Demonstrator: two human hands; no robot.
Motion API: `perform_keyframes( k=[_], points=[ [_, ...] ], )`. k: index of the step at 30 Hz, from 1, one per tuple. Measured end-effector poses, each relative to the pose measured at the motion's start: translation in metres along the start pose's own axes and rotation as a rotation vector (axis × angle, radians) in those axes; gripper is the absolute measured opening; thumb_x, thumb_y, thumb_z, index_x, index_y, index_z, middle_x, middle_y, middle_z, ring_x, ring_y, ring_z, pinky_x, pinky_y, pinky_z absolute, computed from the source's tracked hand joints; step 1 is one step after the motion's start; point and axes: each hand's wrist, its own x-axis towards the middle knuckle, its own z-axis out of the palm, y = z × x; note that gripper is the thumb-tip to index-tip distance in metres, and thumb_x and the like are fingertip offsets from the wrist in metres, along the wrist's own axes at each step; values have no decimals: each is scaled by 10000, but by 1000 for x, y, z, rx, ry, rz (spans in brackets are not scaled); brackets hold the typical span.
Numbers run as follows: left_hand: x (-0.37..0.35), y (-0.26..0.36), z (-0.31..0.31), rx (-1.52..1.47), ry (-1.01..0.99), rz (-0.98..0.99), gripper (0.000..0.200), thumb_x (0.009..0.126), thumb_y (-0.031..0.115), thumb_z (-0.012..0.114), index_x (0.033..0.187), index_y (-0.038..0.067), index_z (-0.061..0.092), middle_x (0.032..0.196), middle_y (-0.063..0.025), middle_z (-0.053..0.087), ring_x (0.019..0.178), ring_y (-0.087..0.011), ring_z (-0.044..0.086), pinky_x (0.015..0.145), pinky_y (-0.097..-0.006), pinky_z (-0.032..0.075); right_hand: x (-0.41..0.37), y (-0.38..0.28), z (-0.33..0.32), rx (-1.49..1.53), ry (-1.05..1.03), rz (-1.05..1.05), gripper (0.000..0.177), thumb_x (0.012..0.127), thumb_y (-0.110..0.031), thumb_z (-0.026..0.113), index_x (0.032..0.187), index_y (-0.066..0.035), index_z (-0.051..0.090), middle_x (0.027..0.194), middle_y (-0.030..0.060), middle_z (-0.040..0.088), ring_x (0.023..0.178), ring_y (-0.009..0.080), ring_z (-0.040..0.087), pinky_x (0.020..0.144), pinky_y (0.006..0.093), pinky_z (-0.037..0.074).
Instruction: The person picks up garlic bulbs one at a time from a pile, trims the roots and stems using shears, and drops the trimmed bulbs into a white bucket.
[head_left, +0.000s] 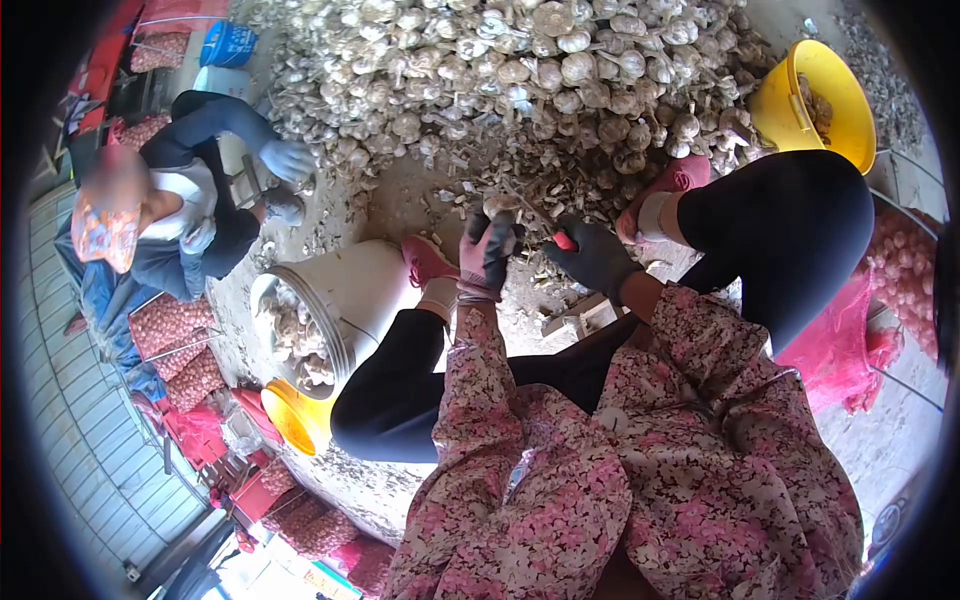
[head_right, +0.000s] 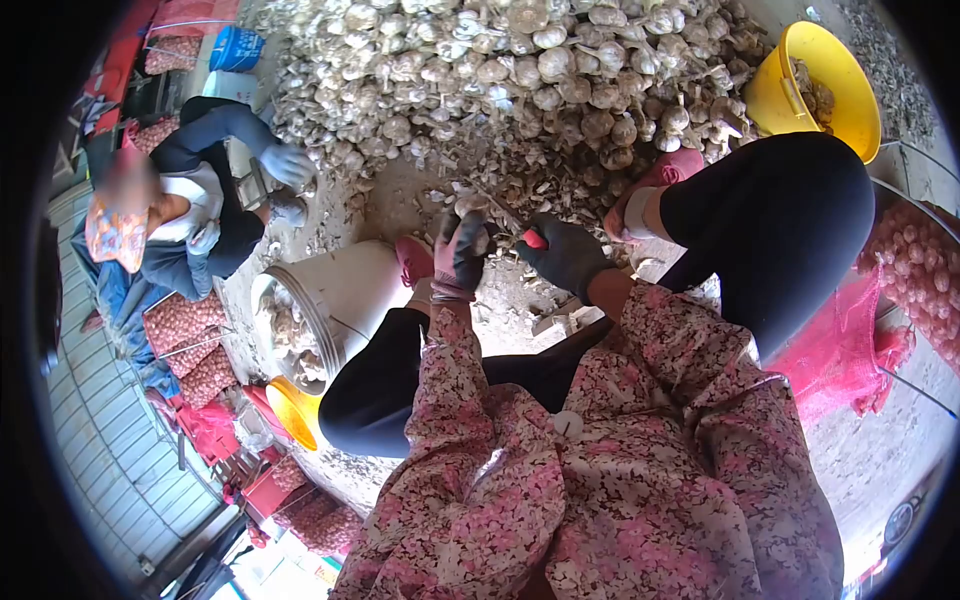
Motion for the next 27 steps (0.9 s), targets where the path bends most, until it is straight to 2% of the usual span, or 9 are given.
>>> perform_keyframes(
  k=[2,3,5,13,15,16,19,23,27],
  points=[
    [-14,-11,0,-98,-92,-122,267,889,304,607,986,58,568,778,-46,578,723,-149,561,627,-258,440,-10,-9,4,35,2,-55,417,794,-364,673,1058,-53,584,841,173,646,779,316,635,711,398,494],
    [-18,-18,11,389,-100,332,336,862,401,631,958,83,576,755,-20,574,713,-137,559,601,-239,422,-14,-11,5,72,3,-97,408,793,-363,675,1037,-48,587,824,170,648,755,316,635,693,393,498],
    [-22,4,28,-722,-50,-232,274,858,367,651,927,111,579,722,11,564,699,-128,559,584,-248,432,-17,-7,10,27,1,-124,410,793,-361,677,1040,-46,587,824,170,650,750,312,636,687,387,499],
    [-25,16,12,-705,102,-129,203,851,260,679,967,112,602,742,9,616,740,-126,608,550,-262,452,-7,11,29,198,35,-82,429,807,-348,683,1084,-37,579,885,181,654,761,302,643,690,373,500],
    [-22,14,9,-134,369,-14,275,829,86,682,1089,81,593,851,-41,661,841,-141,628,612,-289,508,-5,7,16,172,13,24,484,815,-344,682,1160,-31,550,937,178,645,796,297,641,705,367,500],
    [-16,-1,-4,-113,361,11,423,749,-41,703,1139,48,567,990,-87,651,869,-177,632,728,-305,526,-6,7,11,-83,173,-255,567,796,-325,691,1243,-36,495,959,168,632,847,304,627,739,389,492],
    [-16,7,9,168,278,58,523,725,-45,691,1216,27,526,1056,-108,644,965,-193,623,867,-309,497,-1,-7,-9,-481,53,-294,624,764,-317,703,1279,-57,467,970,164,622,872,317,610,760,420,477],
    [-18,44,34,772,290,-77,603,682,97,758,1230,32,513,1026,-120,661,967,-177,633,860,-290,482,7,-16,-15,-671,-30,-220,668,754,-356,682,1310,-74,442,949,168,624,859,328,605,743,437,468],
    [-17,37,26,732,251,-2,576,666,126,768,1190,36,546,1005,-118,669,921,-180,646,836,-302,491,11,-8,-16,-667,-38,-220,664,754,-368,673,1305,-75,448,909,169,631,830,332,610,732,444,467]
  ],
)
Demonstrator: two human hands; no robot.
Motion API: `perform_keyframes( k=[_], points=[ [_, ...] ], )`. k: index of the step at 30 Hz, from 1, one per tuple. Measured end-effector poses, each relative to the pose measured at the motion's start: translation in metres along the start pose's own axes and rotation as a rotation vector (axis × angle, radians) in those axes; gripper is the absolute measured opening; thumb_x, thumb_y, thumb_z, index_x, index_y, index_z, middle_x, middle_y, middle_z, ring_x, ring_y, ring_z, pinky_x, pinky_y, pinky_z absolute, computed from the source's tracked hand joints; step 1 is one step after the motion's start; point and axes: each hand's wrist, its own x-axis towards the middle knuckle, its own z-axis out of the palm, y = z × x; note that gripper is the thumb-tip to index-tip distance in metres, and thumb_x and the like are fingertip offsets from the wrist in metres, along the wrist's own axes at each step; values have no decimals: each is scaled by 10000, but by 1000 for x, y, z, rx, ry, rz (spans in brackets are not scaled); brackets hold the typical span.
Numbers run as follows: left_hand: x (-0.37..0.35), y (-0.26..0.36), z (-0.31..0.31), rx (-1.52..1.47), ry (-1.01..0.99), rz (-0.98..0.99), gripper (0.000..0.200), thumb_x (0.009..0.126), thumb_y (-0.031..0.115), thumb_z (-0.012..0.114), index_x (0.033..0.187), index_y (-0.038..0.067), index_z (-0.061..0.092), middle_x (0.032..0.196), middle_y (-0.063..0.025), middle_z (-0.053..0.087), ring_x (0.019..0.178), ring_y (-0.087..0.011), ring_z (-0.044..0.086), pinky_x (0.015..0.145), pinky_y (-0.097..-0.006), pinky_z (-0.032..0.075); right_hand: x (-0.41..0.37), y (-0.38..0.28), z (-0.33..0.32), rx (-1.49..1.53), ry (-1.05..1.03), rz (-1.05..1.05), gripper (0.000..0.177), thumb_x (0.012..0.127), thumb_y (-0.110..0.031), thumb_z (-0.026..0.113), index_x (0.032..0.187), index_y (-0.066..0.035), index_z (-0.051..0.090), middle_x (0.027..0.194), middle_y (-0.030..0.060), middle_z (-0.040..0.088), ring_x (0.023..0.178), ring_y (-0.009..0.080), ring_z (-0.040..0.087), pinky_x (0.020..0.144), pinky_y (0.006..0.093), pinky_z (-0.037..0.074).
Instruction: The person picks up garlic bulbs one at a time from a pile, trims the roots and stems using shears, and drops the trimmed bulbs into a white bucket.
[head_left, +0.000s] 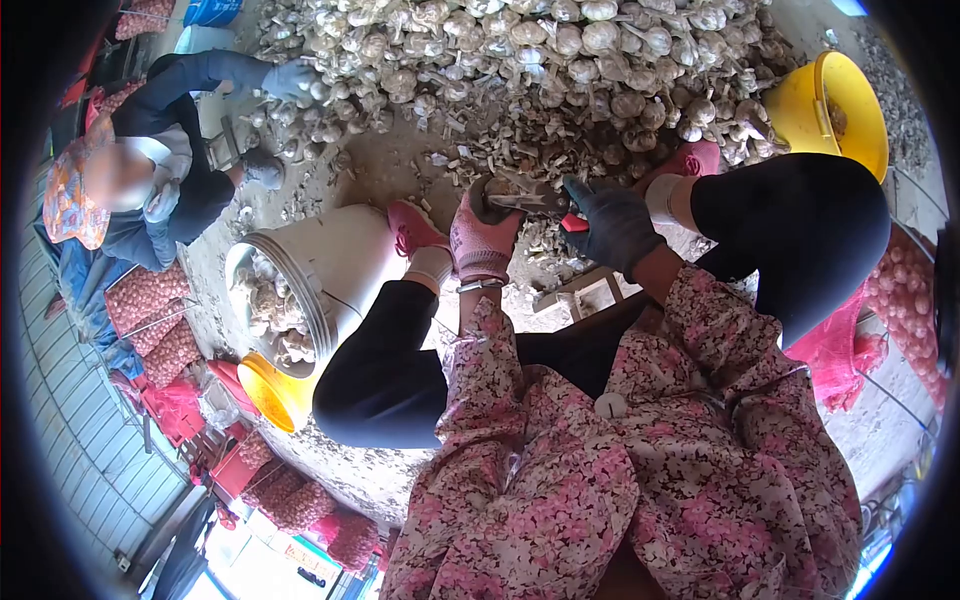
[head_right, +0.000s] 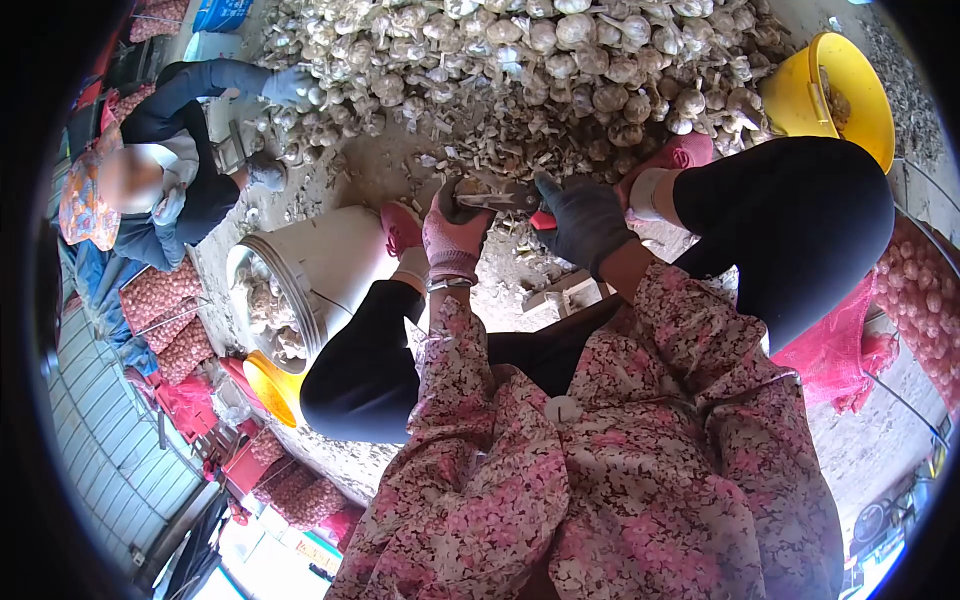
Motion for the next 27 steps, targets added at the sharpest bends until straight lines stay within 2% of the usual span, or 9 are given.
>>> perform_keyframes(
  k=[7,9,12,14,18,20,22,24,27],
  points=[
    [-10,-5,0,139,-49,20,528,669,112,769,1150,21,571,997,-106,669,891,-149,645,786,-288,505,-11,9,8,75,-37,-12,562,773,-338,649,1253,-87,498,851,160,647,824,335,622,723,449,472],
    [-14,-12,2,-32,-108,-88,503,674,54,763,1142,23,580,1010,-97,664,900,-144,638,792,-279,510,-9,13,13,103,-60,-10,517,781,-326,639,1228,-93,522,850,164,648,829,336,625,725,452,475],
    [-20,-23,8,-215,-153,-30,534,671,-8,759,1167,-20,562,1041,-95,659,916,-151,630,815,-273,521,0,22,30,102,-183,99,403,794,-304,617,1137,-95,587,868,173,648,837,343,628,739,452,479],
    [-21,-25,16,-290,-167,7,538,674,-38,746,1177,-14,556,1043,-99,656,917,-160,632,812,-283,526,1,24,43,-16,-302,-3,289,801,-300,610,977,-72,604,888,170,655,873,330,636,759,445,486],
    [-23,-35,5,-738,-103,196,552,690,-111,707,1204,13,545,1054,-113,645,914,-192,636,796,-316,538,-9,12,55,212,-167,38,345,800,-345,602,991,-58,604,912,198,650,900,348,628,796,434,481],
    [-25,-48,-24,-928,-76,63,522,730,-109,671,1216,34,545,1075,-99,634,878,-209,638,772,-318,539,-13,5,42,459,-224,176,416,796,-411,601,1019,-61,606,941,208,649,912,361,621,815,425,474],
    [-24,-46,-61,-634,155,208,502,741,-91,670,1212,39,552,1066,-87,635,864,-187,637,764,-315,537,-7,10,45,503,-316,208,479,794,-465,601,1068,-71,592,987,212,641,944,361,612,833,418,468],
    [-33,-49,-134,-373,242,276,567,705,-31,741,1230,40,538,1140,-91,598,1006,-180,582,869,-314,496,-3,10,46,569,-302,238,500,807,-487,590,1099,-81,572,1034,209,632,975,351,607,833,421,464],
    [-60,7,-218,-8,504,176,640,712,18,756,1293,17,487,1202,-93,567,1077,-183,547,924,-312,461,10,15,63,559,-289,198,515,820,-500,582,1116,-79,558,1048,195,628,985,337,606,833,416,465]
  ],
)
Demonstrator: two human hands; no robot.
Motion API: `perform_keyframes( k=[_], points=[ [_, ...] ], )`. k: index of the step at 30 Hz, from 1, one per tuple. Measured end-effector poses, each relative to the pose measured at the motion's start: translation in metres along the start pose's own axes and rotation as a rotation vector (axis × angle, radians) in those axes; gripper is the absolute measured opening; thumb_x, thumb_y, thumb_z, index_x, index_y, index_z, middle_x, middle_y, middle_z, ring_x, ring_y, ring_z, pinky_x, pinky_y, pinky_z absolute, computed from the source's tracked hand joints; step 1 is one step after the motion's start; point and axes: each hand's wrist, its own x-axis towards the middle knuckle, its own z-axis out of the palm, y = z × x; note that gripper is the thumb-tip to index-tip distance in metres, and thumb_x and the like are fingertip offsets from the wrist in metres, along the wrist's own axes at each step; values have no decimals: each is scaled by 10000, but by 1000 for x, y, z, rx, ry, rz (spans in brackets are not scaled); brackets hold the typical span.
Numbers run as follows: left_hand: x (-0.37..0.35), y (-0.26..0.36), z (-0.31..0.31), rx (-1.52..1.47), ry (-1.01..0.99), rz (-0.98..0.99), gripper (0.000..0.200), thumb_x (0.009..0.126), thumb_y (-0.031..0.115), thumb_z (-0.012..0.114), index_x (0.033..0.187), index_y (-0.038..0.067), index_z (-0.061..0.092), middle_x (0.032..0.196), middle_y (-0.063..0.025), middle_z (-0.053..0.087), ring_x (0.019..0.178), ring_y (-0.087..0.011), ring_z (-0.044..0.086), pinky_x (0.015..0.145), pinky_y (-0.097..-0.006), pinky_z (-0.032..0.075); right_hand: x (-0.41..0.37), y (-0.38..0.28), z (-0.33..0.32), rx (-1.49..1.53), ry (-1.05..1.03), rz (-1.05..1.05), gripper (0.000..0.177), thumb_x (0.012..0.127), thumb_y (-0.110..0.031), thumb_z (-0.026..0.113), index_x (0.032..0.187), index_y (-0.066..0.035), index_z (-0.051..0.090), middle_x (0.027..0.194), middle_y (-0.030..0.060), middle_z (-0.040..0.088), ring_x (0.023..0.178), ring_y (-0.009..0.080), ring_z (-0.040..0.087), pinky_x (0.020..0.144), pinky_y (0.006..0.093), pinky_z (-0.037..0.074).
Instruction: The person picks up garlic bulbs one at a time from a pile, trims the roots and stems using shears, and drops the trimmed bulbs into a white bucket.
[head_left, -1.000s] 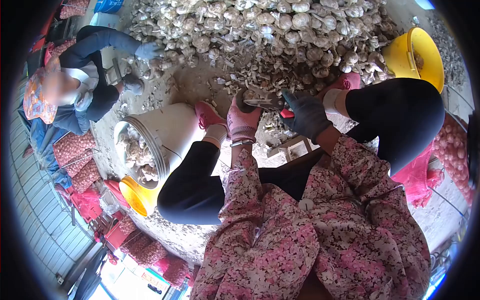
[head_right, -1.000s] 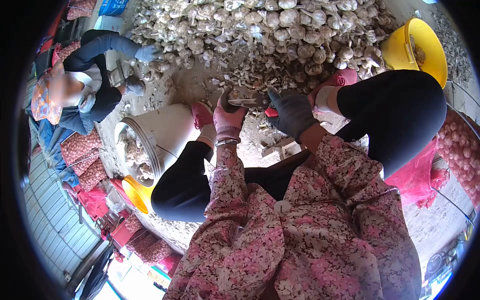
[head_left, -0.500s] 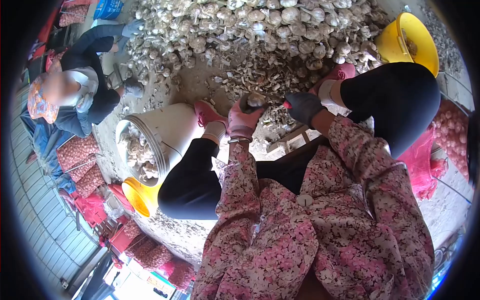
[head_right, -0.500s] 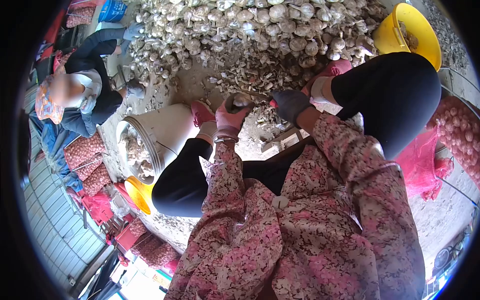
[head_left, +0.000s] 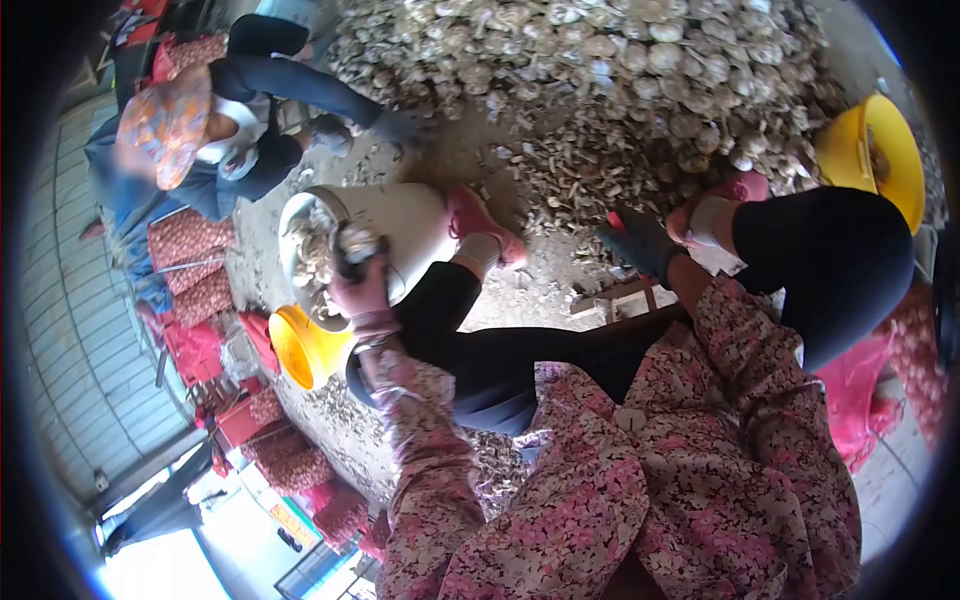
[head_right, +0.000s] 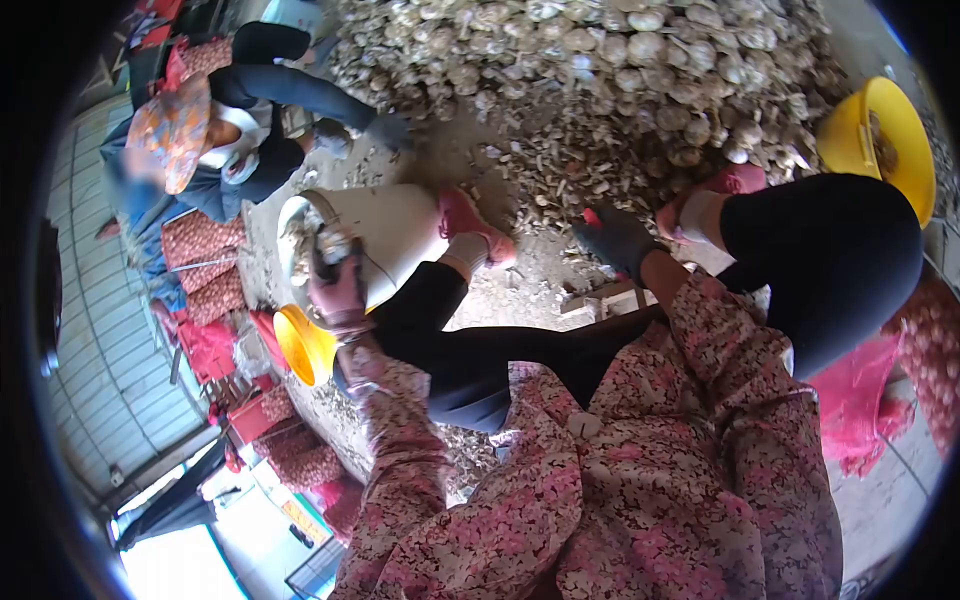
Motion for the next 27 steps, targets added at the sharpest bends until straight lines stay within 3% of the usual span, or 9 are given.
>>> perform_keyframes(
  k=[3,5,7,10,12,13,16,24,27],
  points=[
    [36,-12,-73,84,72,-61,735,713,79,768,1351,16,410,1299,-130,498,1159,-225,498,999,-334,398,4,-10,3,63,-14,28,513,825,-514,578,1101,-82,565,1033,182,630,969,331,611,826,409,469],
    [31,18,-79,976,228,77,768,724,207,779,1361,24,391,1326,-199,438,1252,-334,400,1044,-422,331,6,-16,2,80,29,8,524,823,-534,574,1092,-84,571,1036,185,627,965,332,611,825,403,471],
    [29,20,-72,875,241,366,676,776,187,732,1348,21,412,1288,-210,469,1200,-351,451,1015,-428,362,-1,-30,-2,109,73,16,516,822,-509,596,1108,-81,562,1018,179,628,958,335,612,832,399,472],
    [-12,23,28,-19,-53,39,437,881,98,580,1298,24,475,1250,-66,542,1013,-169,580,796,-288,489,-6,-47,-9,264,193,12,578,796,-482,648,1167,-59,515,1041,193,612,976,345,603,851,403,468],
    [-54,17,108,4,-880,-235,491,768,89,672,1231,35,518,1213,-127,540,1031,-189,576,868,-345,496,-5,-51,-12,282,291,-200,699,758,-467,699,1246,-36,446,1085,214,589,1007,348,592,864,407,467],
    [-100,24,151,-594,-880,-809,551,792,86,659,1293,25,437,1186,-118,547,1040,-198,574,856,-339,509,-9,-53,-13,276,298,-195,699,758,-467,699,1246,-36,446,1085,214,589,1007,348,592,864,407,467],
    [-135,26,217,-530,-990,-922,451,852,101,605,1251,1,421,1074,-135,598,893,-195,630,701,-303,539,-21,-54,-21,-102,470,-280,729,762,-365,736,1298,-14,388,1130,173,559,1089,285,563,876,373,478],
    [-89,20,222,-439,-1041,-466,277,870,-21,512,1146,9,512,964,-71,638,763,-152,636,639,-274,512,-2,-36,-61,700,-57,-93,427,786,-300,733,1101,-41,608,851,19,630,765,94,579,674,271,489],
    [-57,11,219,-314,-1363,-815,291,882,20,539,1170,1,506,980,-67,643,833,-122,623,685,-251,499,-4,-41,-55,851,-221,-40,331,824,-245,703,1079,-53,616,846,6,637,757,78,575,656,258,480]
  ],
)
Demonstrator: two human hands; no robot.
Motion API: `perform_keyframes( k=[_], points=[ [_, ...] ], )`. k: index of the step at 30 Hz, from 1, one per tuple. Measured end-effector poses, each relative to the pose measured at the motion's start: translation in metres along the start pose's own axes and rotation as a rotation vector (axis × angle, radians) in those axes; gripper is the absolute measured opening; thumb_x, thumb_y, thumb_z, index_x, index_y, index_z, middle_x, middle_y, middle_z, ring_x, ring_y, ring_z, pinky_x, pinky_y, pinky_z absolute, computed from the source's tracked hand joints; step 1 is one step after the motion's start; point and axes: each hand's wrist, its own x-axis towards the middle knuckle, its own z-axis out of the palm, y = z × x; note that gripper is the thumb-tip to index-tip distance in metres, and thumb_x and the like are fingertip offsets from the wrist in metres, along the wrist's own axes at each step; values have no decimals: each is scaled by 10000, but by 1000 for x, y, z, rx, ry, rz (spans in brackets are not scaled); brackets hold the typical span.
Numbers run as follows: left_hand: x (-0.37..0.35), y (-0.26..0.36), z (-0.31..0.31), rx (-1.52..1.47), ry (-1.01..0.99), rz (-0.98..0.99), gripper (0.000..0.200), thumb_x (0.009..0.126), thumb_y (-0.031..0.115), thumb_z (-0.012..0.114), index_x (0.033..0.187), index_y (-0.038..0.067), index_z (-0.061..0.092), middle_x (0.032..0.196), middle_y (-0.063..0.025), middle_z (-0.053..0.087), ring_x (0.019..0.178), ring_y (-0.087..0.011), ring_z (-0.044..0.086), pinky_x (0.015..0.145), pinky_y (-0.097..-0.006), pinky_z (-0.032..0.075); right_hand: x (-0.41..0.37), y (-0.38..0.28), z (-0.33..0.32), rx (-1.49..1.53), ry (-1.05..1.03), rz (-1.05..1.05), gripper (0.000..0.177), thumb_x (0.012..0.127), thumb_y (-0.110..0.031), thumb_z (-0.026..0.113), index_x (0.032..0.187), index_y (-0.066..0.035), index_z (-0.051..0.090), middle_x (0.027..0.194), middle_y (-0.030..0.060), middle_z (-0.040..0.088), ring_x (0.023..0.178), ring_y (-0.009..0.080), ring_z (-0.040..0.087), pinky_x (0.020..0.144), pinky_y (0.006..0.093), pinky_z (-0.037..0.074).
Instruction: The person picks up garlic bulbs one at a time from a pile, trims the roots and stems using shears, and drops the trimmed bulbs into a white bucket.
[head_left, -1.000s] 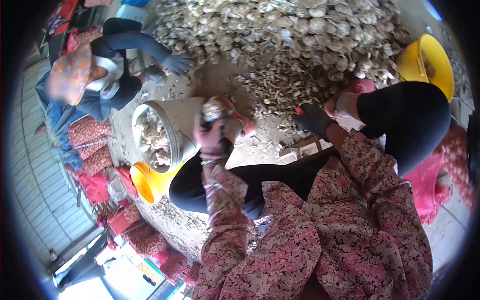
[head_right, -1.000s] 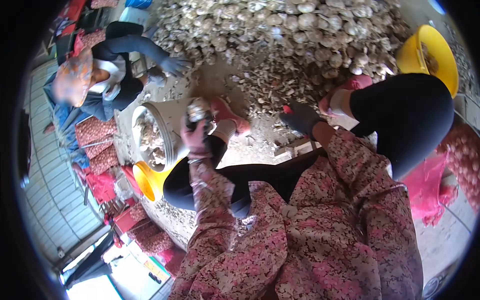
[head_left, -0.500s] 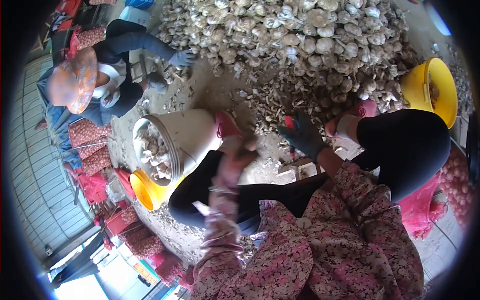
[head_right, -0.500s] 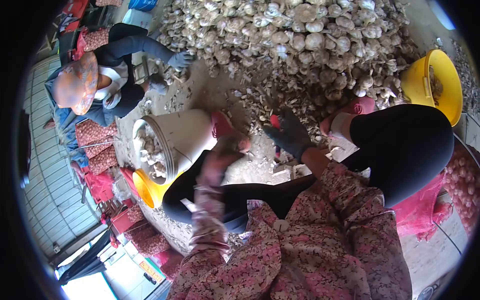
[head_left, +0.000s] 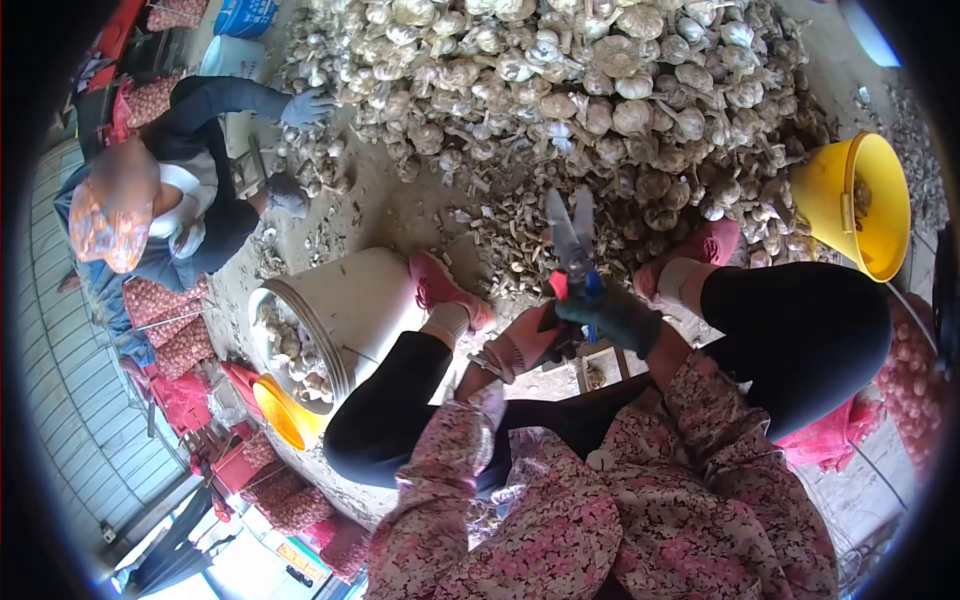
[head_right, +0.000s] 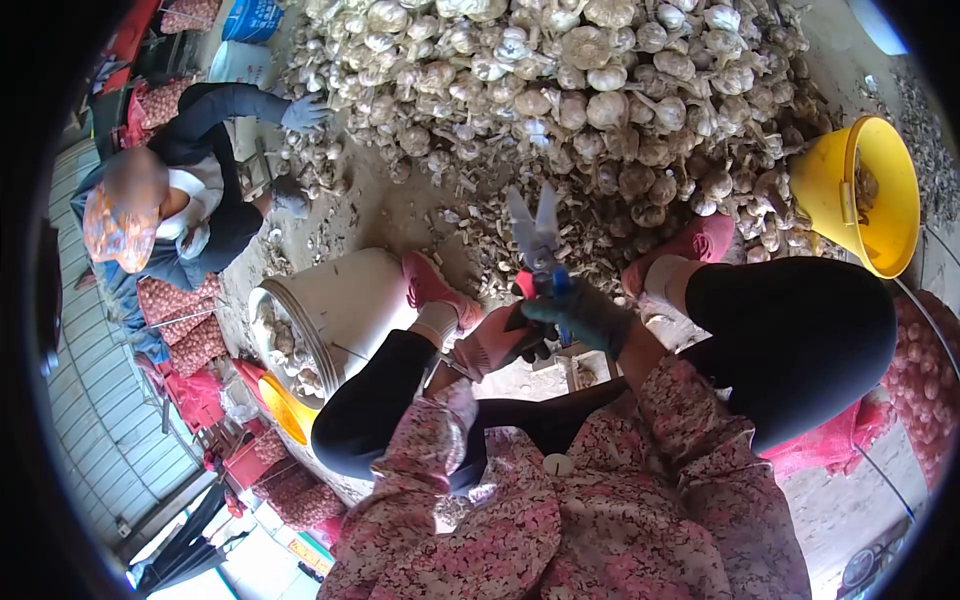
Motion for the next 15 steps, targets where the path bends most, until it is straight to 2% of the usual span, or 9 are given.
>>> perform_keyframes(
  k=[2,4,5,6,8,9,11,13,15],
  points=[
    [10,4,-17,56,-60,-175,324,889,104,586,1182,-6,507,1016,-80,639,947,-134,599,789,-271,491,3,8,9,57,-15,-22,290,842,-223,686,1071,-58,620,839,1,639,740,70,569,644,249,474],
    [23,-12,-40,413,-147,152,376,878,190,632,1187,6,522,1048,-104,629,1003,-164,574,867,-308,472,16,25,12,99,4,-144,284,856,-210,672,1086,-55,611,852,-4,643,724,73,567,641,251,474],
    [27,11,-58,527,-322,-41,397,876,210,626,1211,21,527,1067,-106,623,1028,-172,549,905,-328,448,19,21,11,142,-39,-94,321,868,-238,660,1118,-50,588,873,3,642,731,73,564,650,258,480],
    [29,36,-69,475,-287,-122,382,864,168,611,1215,37,538,1052,-95,629,976,-164,557,865,-322,458,21,15,8,145,-34,-84,321,868,-238,660,1118,-50,588,873,3,642,731,73,564,650,258,480],
    [55,46,-120,687,12,6,384,813,106,602,1193,65,566,1058,-132,618,912,-171,593,801,-335,487,27,5,2,-121,209,-76,340,875,-245,652,1135,-44,565,857,13,642,758,91,593,670,266,495],
    [70,57,-129,904,406,93,491,782,138,613,1257,81,502,1135,-157,599,1018,-305,593,893,-340,468,35,14,3,236,243,-156,352,884,-269,640,1139,-40,557,834,25,639,770,107,620,664,265,505],
    [109,83,-161,848,787,344,561,765,183,641,1292,92,468,1269,-164,513,1085,-326,557,915,-355,460,41,26,-5,277,248,-41,356,889,-274,632,1145,-39,554,844,34,642,779,117,629,671,270,510],
    [158,90,-199,891,941,508,683,737,251,684,1345,117,403,1365,-147,415,1147,-328,503,925,-385,450,47,44,-9,369,243,52,379,884,-308,631,1138,-39,549,881,57,651,782,136,643,687,285,512],
    [186,97,-200,1036,1041,362,743,716,277,708,1363,129,374,1373,-143,405,1160,-332,484,928,-396,447,46,44,-10,181,317,60,401,872,-320,641,1145,-43,542,881,71,649,788,150,641,700,296,509]
  ],
)
